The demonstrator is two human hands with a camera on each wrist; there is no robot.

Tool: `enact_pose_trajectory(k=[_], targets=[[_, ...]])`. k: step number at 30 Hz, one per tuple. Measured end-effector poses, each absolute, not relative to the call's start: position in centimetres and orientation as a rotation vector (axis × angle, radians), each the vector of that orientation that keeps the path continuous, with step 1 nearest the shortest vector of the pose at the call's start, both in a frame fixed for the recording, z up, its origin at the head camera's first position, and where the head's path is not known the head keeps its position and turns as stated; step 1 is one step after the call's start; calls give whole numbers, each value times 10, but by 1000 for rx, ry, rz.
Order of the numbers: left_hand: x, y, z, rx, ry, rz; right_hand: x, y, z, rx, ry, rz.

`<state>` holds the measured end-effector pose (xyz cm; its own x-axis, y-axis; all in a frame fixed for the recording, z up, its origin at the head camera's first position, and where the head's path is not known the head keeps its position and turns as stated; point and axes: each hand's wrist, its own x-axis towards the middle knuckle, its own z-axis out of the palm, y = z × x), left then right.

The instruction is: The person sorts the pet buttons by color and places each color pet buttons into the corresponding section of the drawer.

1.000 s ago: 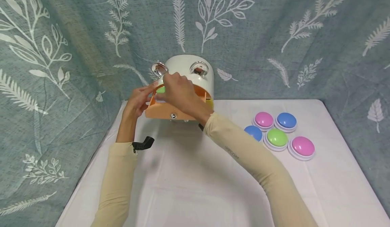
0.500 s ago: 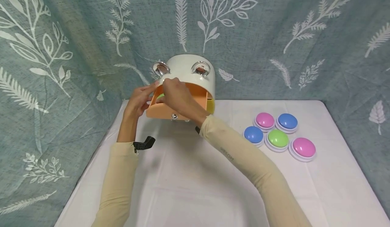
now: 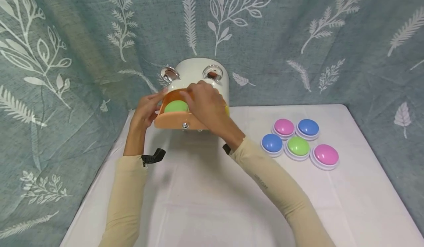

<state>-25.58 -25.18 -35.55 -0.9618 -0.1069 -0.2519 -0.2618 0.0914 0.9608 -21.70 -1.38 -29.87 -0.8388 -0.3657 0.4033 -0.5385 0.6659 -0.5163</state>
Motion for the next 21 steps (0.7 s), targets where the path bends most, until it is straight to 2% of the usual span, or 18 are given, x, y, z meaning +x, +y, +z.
enact_pose_trajectory(k=[7, 15, 21], targets=[[-257, -250, -355, -387, 2216, 2015, -214, 48, -311, 511, -2655, 924], [-257, -251, -355, -365, 2224, 2024, -230, 130, -362, 319, -2909, 656], [-254, -251, -353, -376, 2225, 1979, -227, 197, -394, 144, -3234, 624]])
